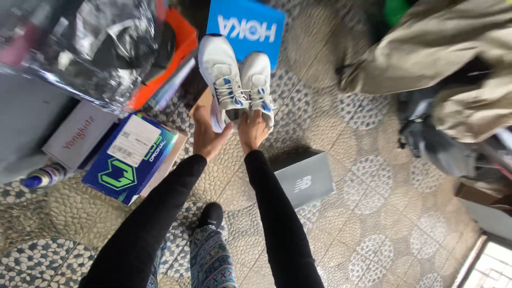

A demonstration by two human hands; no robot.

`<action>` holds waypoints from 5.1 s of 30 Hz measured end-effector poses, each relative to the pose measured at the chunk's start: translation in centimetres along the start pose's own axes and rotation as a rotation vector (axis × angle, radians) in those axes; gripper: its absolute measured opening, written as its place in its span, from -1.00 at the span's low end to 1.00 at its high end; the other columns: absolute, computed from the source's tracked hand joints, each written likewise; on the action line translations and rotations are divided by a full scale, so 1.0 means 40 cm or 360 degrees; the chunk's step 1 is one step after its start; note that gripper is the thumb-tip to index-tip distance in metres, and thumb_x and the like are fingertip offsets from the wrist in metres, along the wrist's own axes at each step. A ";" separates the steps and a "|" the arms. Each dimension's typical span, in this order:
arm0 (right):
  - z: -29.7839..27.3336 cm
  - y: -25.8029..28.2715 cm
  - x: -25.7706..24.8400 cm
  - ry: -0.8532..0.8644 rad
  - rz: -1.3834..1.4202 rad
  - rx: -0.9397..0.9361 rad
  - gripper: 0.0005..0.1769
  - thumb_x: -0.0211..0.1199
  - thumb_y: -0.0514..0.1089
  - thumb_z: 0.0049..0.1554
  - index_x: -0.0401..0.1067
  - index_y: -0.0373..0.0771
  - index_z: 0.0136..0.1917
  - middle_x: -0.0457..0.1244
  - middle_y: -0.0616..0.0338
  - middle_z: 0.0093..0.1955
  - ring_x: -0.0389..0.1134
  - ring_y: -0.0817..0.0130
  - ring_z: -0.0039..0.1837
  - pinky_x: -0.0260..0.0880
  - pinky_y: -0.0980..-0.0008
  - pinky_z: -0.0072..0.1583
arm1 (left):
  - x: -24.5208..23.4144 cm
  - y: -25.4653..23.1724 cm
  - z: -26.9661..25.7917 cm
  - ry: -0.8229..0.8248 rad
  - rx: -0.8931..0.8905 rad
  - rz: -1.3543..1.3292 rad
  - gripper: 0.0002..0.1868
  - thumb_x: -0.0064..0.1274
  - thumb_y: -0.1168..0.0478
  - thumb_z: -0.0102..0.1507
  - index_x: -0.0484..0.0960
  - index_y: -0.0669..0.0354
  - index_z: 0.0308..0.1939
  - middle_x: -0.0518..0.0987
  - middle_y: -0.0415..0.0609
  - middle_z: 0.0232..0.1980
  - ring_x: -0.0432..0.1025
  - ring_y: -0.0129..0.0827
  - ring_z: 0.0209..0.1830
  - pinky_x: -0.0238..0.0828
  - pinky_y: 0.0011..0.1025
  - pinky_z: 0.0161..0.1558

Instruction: The person picks up multiple pairs of shoes and sandals from the floor and places them onto a multi-tiered shoe rack. They handle flip-flops, slides, sneakers, and flats, arranging them on different shelves.

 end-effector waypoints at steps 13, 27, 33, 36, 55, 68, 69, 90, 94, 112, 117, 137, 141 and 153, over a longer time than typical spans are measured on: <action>-0.153 0.307 -0.692 0.0054 0.0371 -0.0166 -0.47 0.12 0.38 0.13 0.32 -0.11 -0.03 0.38 -0.16 -0.08 0.44 -0.27 0.10 0.40 -0.21 0.17 | -0.233 -0.592 0.080 0.0003 -0.0081 -0.0217 0.08 0.29 0.03 -0.07 0.20 0.15 0.51 0.30 0.34 0.42 0.19 0.25 0.45 0.00 0.07 0.49; -0.278 0.520 -1.144 0.0142 0.0808 -0.0369 -0.46 -0.12 0.37 0.17 0.29 0.04 0.21 0.31 -0.14 0.27 0.32 -0.26 0.35 0.16 -0.16 0.41 | -0.575 -1.161 -0.034 0.0080 -0.0028 -0.0557 -0.10 0.09 0.21 0.02 0.28 0.05 0.49 0.45 0.36 0.34 0.37 0.22 0.34 0.44 0.06 0.11; -0.348 0.583 -1.221 -0.0176 0.0832 -0.0643 -0.58 0.23 0.18 0.12 0.25 -0.13 0.02 0.33 -0.17 -0.09 0.38 -0.35 0.14 0.32 -0.21 0.18 | -0.697 -1.200 -0.085 0.0009 0.0068 -0.0772 -0.20 0.04 0.20 -0.03 0.45 -0.11 0.37 0.56 0.25 0.17 0.47 0.08 0.18 0.46 -0.02 0.08; -0.407 0.624 -1.259 -0.0283 0.0918 -0.0845 -0.61 0.26 0.12 0.16 0.24 -0.18 -0.01 0.32 -0.17 -0.21 0.41 -0.36 0.05 0.35 -0.23 0.10 | -0.763 -1.298 -0.206 -0.0134 0.0125 -0.0910 -0.27 0.00 0.26 -0.06 0.50 0.05 0.27 0.53 0.18 0.08 0.41 -0.05 0.10 0.40 -0.12 0.04; -0.568 0.814 -1.097 -0.0181 0.0743 -0.1278 -0.32 0.19 0.14 0.18 0.20 -0.03 0.52 0.34 -0.09 0.24 0.36 -0.23 0.28 0.26 -0.22 0.31 | -1.010 -1.201 -0.488 -0.0660 0.0025 -0.0918 -0.31 0.07 0.20 -0.07 0.62 -0.06 0.21 0.53 0.24 -0.07 0.44 0.01 0.00 0.42 -0.16 -0.11; -0.979 0.984 -0.981 -0.0105 0.0790 -0.1548 -0.54 0.18 0.05 0.19 0.31 -0.10 0.32 0.35 -0.12 0.19 0.38 -0.29 0.22 0.29 -0.25 0.26 | -1.352 -0.915 -0.683 -0.0928 0.0102 -0.1081 -0.27 0.04 0.28 -0.04 0.49 0.07 0.28 0.50 0.12 -0.22 0.43 -0.17 -0.37 0.35 -0.26 -0.51; -1.037 0.998 -0.977 -0.0105 0.0798 -0.1582 -0.52 0.19 0.03 0.19 0.30 -0.10 0.33 0.36 -0.13 0.19 0.38 -0.29 0.22 0.30 -0.26 0.25 | -1.392 -0.871 -0.703 -0.0948 0.0088 -0.1088 -0.20 0.06 0.27 -0.03 0.45 0.04 0.37 0.51 0.17 -0.17 0.46 -0.13 -0.34 0.38 -0.19 -0.51; -2.002 1.300 -0.693 0.0167 0.1178 -0.2278 -0.65 0.24 -0.05 0.19 0.40 -0.17 0.22 0.35 -0.05 0.11 0.37 -0.14 0.23 0.37 -0.01 0.20 | -2.003 -0.701 -1.483 -0.1445 0.0104 -0.0985 -0.14 -0.08 0.33 0.05 0.25 0.16 0.51 0.25 0.40 0.44 0.22 0.13 0.34 0.36 0.08 0.08; -2.099 1.412 -0.605 0.0171 0.1221 -0.2395 -0.65 0.25 -0.04 0.18 0.40 -0.18 0.20 0.34 -0.07 0.09 0.36 -0.15 0.22 0.36 -0.02 0.20 | -2.141 -0.569 -1.477 -0.1588 0.0114 -0.1018 -0.08 -0.04 0.28 0.04 0.19 0.17 0.54 0.25 0.32 0.41 0.22 0.03 0.33 0.37 0.11 0.03; -2.467 1.957 -0.575 0.0135 0.1441 -0.2572 -0.65 0.32 -0.09 0.09 0.40 -0.25 0.12 0.33 -0.16 -0.02 0.37 -0.30 0.10 0.35 -0.14 0.11 | -2.737 -0.542 -1.419 -0.1898 0.0208 -0.0814 -0.17 -0.02 0.22 -0.06 0.47 0.12 0.37 0.46 0.35 0.29 0.35 0.19 0.32 0.38 0.10 0.10; -2.487 2.089 -0.530 0.0130 0.1435 -0.2566 -0.59 0.33 -0.10 0.03 0.36 -0.24 0.12 0.32 -0.15 0.00 0.35 -0.33 0.09 0.32 -0.16 0.08 | -2.841 -0.558 -1.400 -0.1876 0.0264 -0.0757 -0.16 0.00 0.20 -0.08 0.49 0.10 0.37 0.51 0.24 0.17 0.36 0.07 0.27 0.36 -0.06 0.16; -2.596 2.473 -0.270 0.0010 0.1177 -0.2079 -0.63 0.38 -0.15 0.00 0.42 -0.20 0.07 0.34 -0.02 -0.18 0.40 -0.14 0.04 0.37 -0.02 0.13 | -3.354 -0.308 -1.142 -0.1272 0.0041 -0.0970 -0.24 0.04 0.20 -0.04 0.52 0.08 0.31 0.51 0.35 0.05 0.45 0.13 0.01 0.48 0.06 -0.20; -2.560 2.523 -0.134 0.0042 0.1053 -0.1907 -0.62 0.38 -0.10 -0.01 0.39 -0.18 0.06 0.37 -0.06 -0.15 0.41 -0.17 0.07 0.37 -0.05 0.13 | -3.433 -0.162 -1.036 -0.1173 -0.0038 -0.0899 -0.23 0.05 0.19 -0.05 0.54 0.03 0.32 0.50 0.38 0.00 0.44 0.14 0.01 0.47 0.03 -0.20; -2.472 2.696 -0.006 0.0454 0.1052 -0.1579 -0.42 0.27 -0.19 0.05 0.26 -0.39 0.31 0.29 -0.41 0.20 0.29 -0.36 0.33 0.43 -0.05 0.25 | -3.525 0.098 -0.688 -0.0981 -0.0176 -0.1129 -0.30 0.07 0.21 -0.02 0.55 0.08 0.27 0.49 0.39 -0.01 0.43 0.13 0.02 0.46 0.06 -0.11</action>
Point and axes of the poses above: each hand's wrist, its own z-axis towards the middle knuckle, its own x-axis out of the palm, y = z × x, the point moved 1 cm from there along z, towards the middle knuckle
